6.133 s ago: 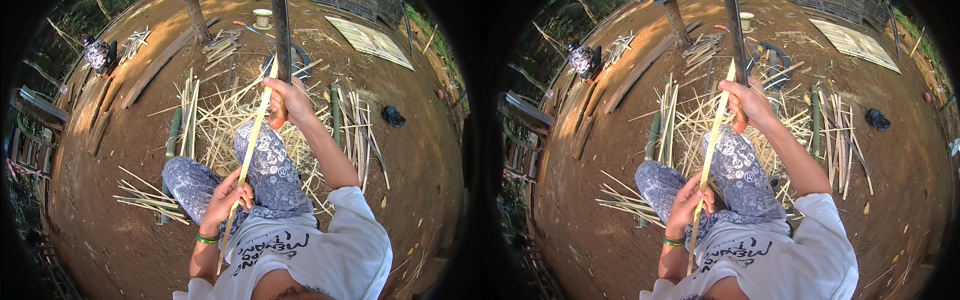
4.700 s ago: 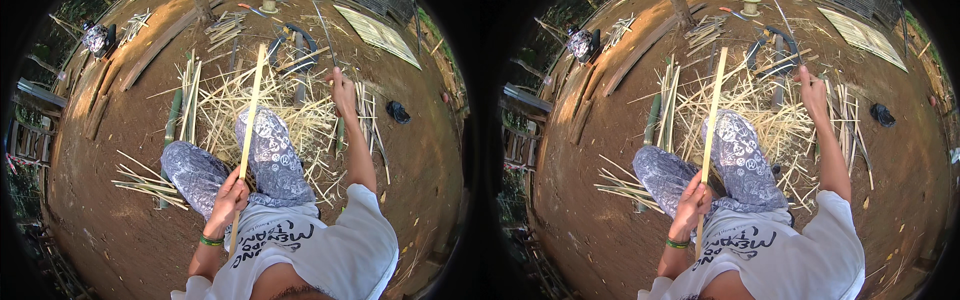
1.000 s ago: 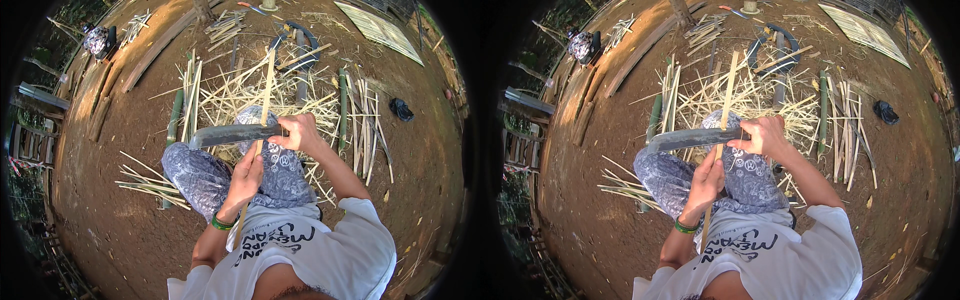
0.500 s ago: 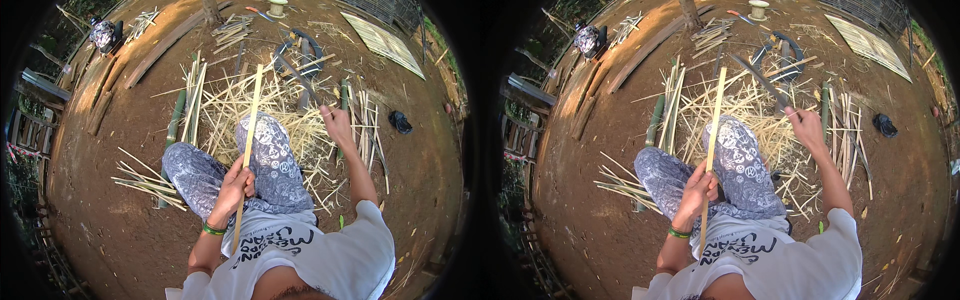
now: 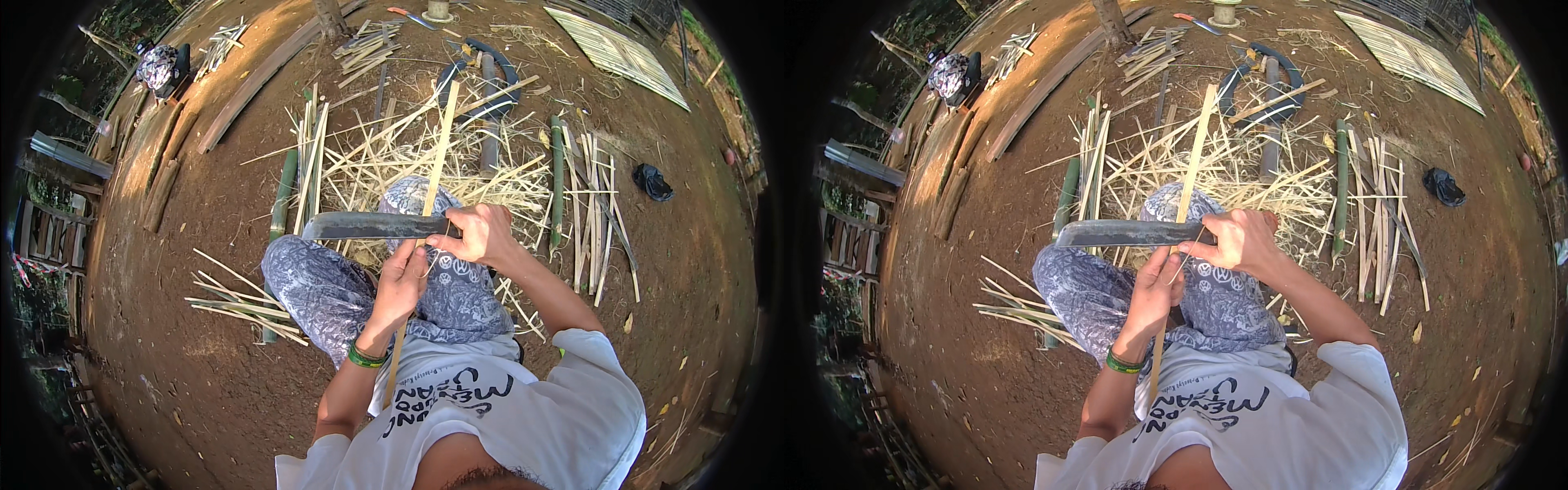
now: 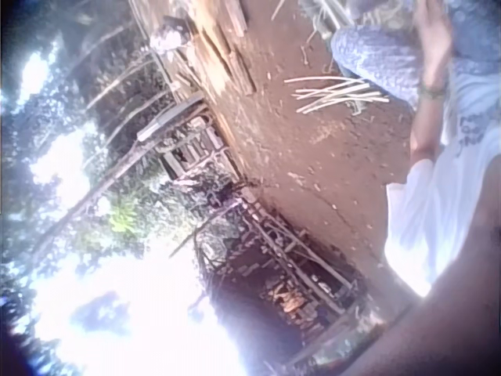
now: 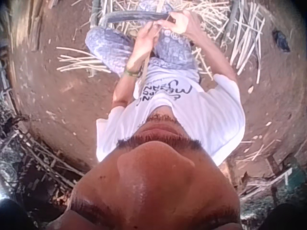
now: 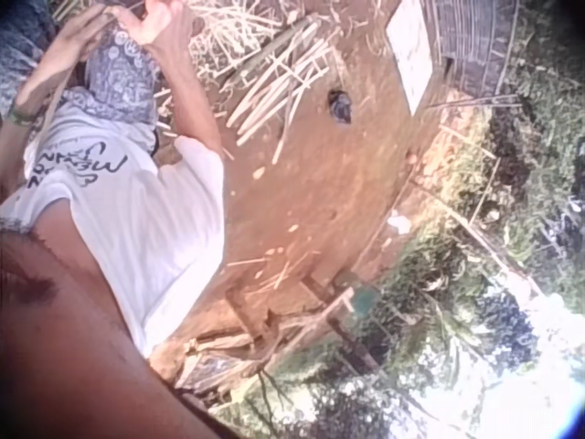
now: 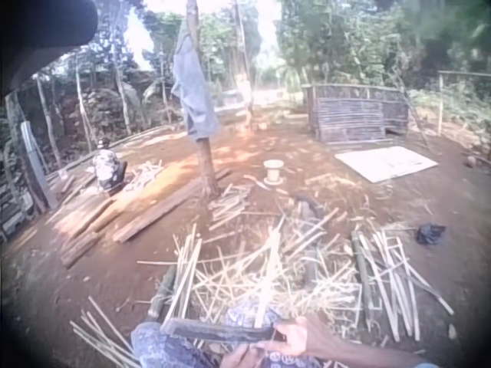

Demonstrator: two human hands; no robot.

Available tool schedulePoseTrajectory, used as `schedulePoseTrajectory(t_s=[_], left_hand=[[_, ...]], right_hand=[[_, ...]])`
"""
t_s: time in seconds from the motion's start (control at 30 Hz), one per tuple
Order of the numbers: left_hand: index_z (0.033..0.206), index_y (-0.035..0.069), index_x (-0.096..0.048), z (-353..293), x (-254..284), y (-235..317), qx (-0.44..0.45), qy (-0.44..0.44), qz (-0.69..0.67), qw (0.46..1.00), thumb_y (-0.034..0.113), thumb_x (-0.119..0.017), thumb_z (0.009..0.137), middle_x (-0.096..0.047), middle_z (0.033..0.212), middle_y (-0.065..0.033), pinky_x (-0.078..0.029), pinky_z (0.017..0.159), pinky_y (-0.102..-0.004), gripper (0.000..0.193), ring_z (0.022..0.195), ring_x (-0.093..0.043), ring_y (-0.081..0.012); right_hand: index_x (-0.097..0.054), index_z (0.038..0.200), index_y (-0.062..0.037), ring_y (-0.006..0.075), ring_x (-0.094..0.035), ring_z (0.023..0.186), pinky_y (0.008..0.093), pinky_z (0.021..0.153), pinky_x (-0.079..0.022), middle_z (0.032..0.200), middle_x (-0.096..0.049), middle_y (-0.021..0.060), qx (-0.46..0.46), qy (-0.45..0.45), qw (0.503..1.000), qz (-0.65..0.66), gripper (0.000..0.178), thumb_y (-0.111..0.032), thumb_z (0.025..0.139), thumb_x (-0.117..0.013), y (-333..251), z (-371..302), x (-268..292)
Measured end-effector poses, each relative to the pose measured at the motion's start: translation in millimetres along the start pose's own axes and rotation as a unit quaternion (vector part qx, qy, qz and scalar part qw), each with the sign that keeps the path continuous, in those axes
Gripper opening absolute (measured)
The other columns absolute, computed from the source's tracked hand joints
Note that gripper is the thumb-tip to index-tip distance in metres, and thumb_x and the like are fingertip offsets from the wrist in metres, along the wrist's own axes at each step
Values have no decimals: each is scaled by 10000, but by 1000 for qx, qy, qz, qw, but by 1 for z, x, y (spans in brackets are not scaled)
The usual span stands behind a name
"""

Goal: The person sits on the ground and uses a large knife to split long bamboo stalks into thin strips. They hold the stalks with one hand and strike them with the knife to separate the fibers, accumulating a pile of processed bamboo strips.

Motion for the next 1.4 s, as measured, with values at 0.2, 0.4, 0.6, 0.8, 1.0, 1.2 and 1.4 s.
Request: schedulePoseTrajectory(t_s=[0.2,0.4,0.6,0.8,1.0,1.2,1.4], left_hand=[[1534,89,-351,-21,-1,10,-25,29,53,998,181,-451,1075,-354,679,94,-264,466,-184,479,534,-298,-4],[1554,88,-317,-33,3,9,-25,24,85,996,138,-438,1069,-360,705,94,-272,476,-170,503,560,-305,7],[1522,25,-363,-44,8,13,-35,37,123,991,108,-445,1049,-438,743,61,-347,563,-191,487,644,-377,-19],[1520,35,-376,-73,12,3,-2,16,93,996,94,-461,1043,-428,752,66,-335,560,-183,488,642,-372,-9],[1556,83,-298,-121,37,-39,85,39,-77,993,84,-425,1056,-376,689,69,-296,491,-194,515,551,-327,-29],[1542,132,-316,-66,27,-38,108,11,-126,986,94,-401,1055,-298,680,65,-229,476,-202,496,528,-288,-39],[1541,153,-320,-39,15,-30,106,-25,-131,985,107,-390,1064,-280,683,65,-219,477,-203,484,529,-268,-40]], right_hand=[[-617,677,-70,298,-604,482,422,450,-438,561,-593,91,8,8,1000,2,564,-615,757,-739,3,-3,-4],[-572,650,-81,297,-592,479,410,437,-407,555,-584,78,49,13,999,-16,601,-656,749,-716,-2,-1,1],[-600,645,-101,275,-570,440,431,405,-334,518,-579,42,86,28,996,-3,617,-703,737,-698,4,-1,-4],[-663,695,-80,255,-570,456,416,447,-429,481,-525,79,-80,5,990,-117,744,-795,836,-512,69,6,-11],[-713,782,59,322,-567,570,485,592,-445,634,-627,220,-385,226,893,-53,823,-694,941,-422,251,-17,129],[-713,793,37,251,-512,480,448,533,-412,487,-500,120,-274,73,958,40,748,-668,925,-501,132,-20,64],[-751,888,-19,358,-628,535,474,522,-482,508,-570,161,-147,-103,984,6,707,-704,852,-580,38,-26,-2]])
Point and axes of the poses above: each hand's wrist, its own z-axis towards the middle knuckle, its own x-axis out of the back of the hand, y = z × x, the point moved 7 cm from there along z, towards the middle knuckle
